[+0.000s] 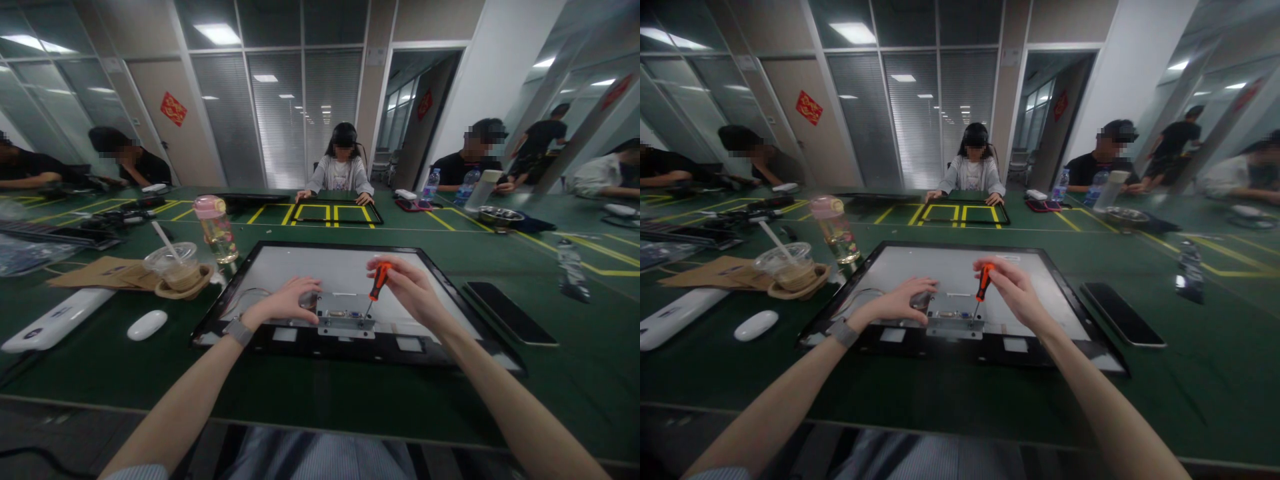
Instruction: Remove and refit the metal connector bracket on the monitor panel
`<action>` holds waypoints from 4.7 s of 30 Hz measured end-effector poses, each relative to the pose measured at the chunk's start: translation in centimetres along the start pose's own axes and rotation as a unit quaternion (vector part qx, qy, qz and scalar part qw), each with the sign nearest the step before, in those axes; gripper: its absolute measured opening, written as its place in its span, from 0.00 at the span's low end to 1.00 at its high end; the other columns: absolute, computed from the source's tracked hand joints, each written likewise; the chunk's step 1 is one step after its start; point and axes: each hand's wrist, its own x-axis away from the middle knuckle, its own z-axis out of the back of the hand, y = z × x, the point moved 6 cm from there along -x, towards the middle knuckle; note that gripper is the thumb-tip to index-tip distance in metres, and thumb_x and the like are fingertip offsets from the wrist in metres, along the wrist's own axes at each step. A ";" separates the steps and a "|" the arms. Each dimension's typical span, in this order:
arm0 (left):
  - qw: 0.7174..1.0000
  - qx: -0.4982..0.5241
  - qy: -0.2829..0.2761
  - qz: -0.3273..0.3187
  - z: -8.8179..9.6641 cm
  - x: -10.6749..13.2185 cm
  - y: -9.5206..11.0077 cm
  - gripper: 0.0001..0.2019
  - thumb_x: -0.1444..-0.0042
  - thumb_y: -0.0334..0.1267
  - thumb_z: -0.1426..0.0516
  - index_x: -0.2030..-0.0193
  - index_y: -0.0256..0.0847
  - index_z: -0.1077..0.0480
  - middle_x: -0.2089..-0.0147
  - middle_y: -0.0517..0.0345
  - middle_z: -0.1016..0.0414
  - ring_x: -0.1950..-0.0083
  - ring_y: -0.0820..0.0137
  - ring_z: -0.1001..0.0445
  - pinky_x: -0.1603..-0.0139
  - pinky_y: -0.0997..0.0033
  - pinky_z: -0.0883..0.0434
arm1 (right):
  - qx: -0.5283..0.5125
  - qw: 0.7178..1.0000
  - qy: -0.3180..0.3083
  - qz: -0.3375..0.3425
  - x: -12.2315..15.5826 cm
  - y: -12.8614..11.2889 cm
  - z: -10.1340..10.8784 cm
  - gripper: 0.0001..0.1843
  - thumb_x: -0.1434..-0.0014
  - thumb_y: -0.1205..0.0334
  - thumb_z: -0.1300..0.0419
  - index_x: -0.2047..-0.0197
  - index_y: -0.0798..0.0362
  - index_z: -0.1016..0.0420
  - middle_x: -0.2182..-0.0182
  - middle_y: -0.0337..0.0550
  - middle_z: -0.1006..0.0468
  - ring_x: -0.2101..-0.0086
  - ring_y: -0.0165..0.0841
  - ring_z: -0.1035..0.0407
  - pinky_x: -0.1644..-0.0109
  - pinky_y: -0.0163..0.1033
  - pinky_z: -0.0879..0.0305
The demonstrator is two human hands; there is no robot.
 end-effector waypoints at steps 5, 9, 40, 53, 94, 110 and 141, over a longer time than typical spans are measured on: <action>1.000 0.003 0.002 -0.002 0.0 0.0 -0.2 0.38 0.54 0.58 0.32 0.38 0.48 0.33 0.26 0.51 0.44 0.24 0.53 0.52 0.24 0.47 0.62 | -0.029 0.999 -0.015 -0.033 0.1 0.3 -0.3 0.17 0.42 0.50 0.33 0.49 0.42 0.20 0.57 0.44 0.16 0.55 0.42 0.23 0.42 0.57 0.33; 1.000 0.005 0.005 -0.009 -0.1 -0.1 -0.5 0.38 0.54 0.60 0.33 0.38 0.48 0.33 0.26 0.51 0.44 0.24 0.54 0.52 0.24 0.49 0.61 | -0.019 1.000 0.004 -0.020 0.2 -0.1 -0.2 0.08 0.49 0.55 0.28 0.64 0.43 0.18 0.65 0.40 0.18 0.61 0.38 0.25 0.52 0.49 0.27; 1.000 0.007 -0.005 0.003 -0.1 0.0 -0.3 0.37 0.53 0.59 0.33 0.38 0.49 0.34 0.26 0.53 0.45 0.23 0.53 0.53 0.24 0.46 0.62 | -0.092 0.994 -0.039 -0.050 0.4 0.7 -1.1 0.10 0.40 0.49 0.34 0.56 0.41 0.20 0.60 0.41 0.21 0.57 0.39 0.26 0.44 0.53 0.32; 1.000 0.002 -0.003 0.001 -0.2 -0.1 -0.6 0.37 0.53 0.59 0.33 0.37 0.51 0.34 0.26 0.53 0.45 0.23 0.53 0.53 0.24 0.46 0.62 | -0.083 0.996 -0.005 -0.043 0.1 0.8 -0.4 0.11 0.43 0.48 0.32 0.58 0.40 0.18 0.60 0.40 0.18 0.56 0.39 0.25 0.40 0.54 0.36; 1.000 0.002 -0.010 0.003 -0.1 0.0 -0.5 0.39 0.53 0.62 0.35 0.37 0.50 0.34 0.25 0.54 0.46 0.23 0.53 0.53 0.24 0.46 0.61 | -0.068 0.997 -0.012 -0.037 0.4 0.5 -1.2 0.18 0.39 0.49 0.35 0.47 0.40 0.22 0.54 0.43 0.19 0.53 0.40 0.25 0.39 0.54 0.36; 1.000 -0.003 -0.006 0.012 0.1 0.1 0.4 0.37 0.53 0.57 0.32 0.38 0.48 0.33 0.26 0.52 0.45 0.23 0.53 0.53 0.24 0.46 0.61 | -0.078 0.996 -0.019 -0.045 0.3 0.1 -0.8 0.14 0.40 0.50 0.34 0.52 0.42 0.19 0.57 0.43 0.16 0.53 0.40 0.24 0.38 0.56 0.37; 1.000 0.005 -0.001 -0.002 -0.2 -0.1 -0.5 0.39 0.54 0.60 0.33 0.37 0.49 0.34 0.26 0.52 0.45 0.24 0.53 0.52 0.24 0.47 0.62 | 0.025 0.999 0.037 -0.001 0.2 0.3 0.3 0.13 0.45 0.50 0.31 0.57 0.43 0.18 0.62 0.42 0.19 0.60 0.39 0.26 0.48 0.52 0.30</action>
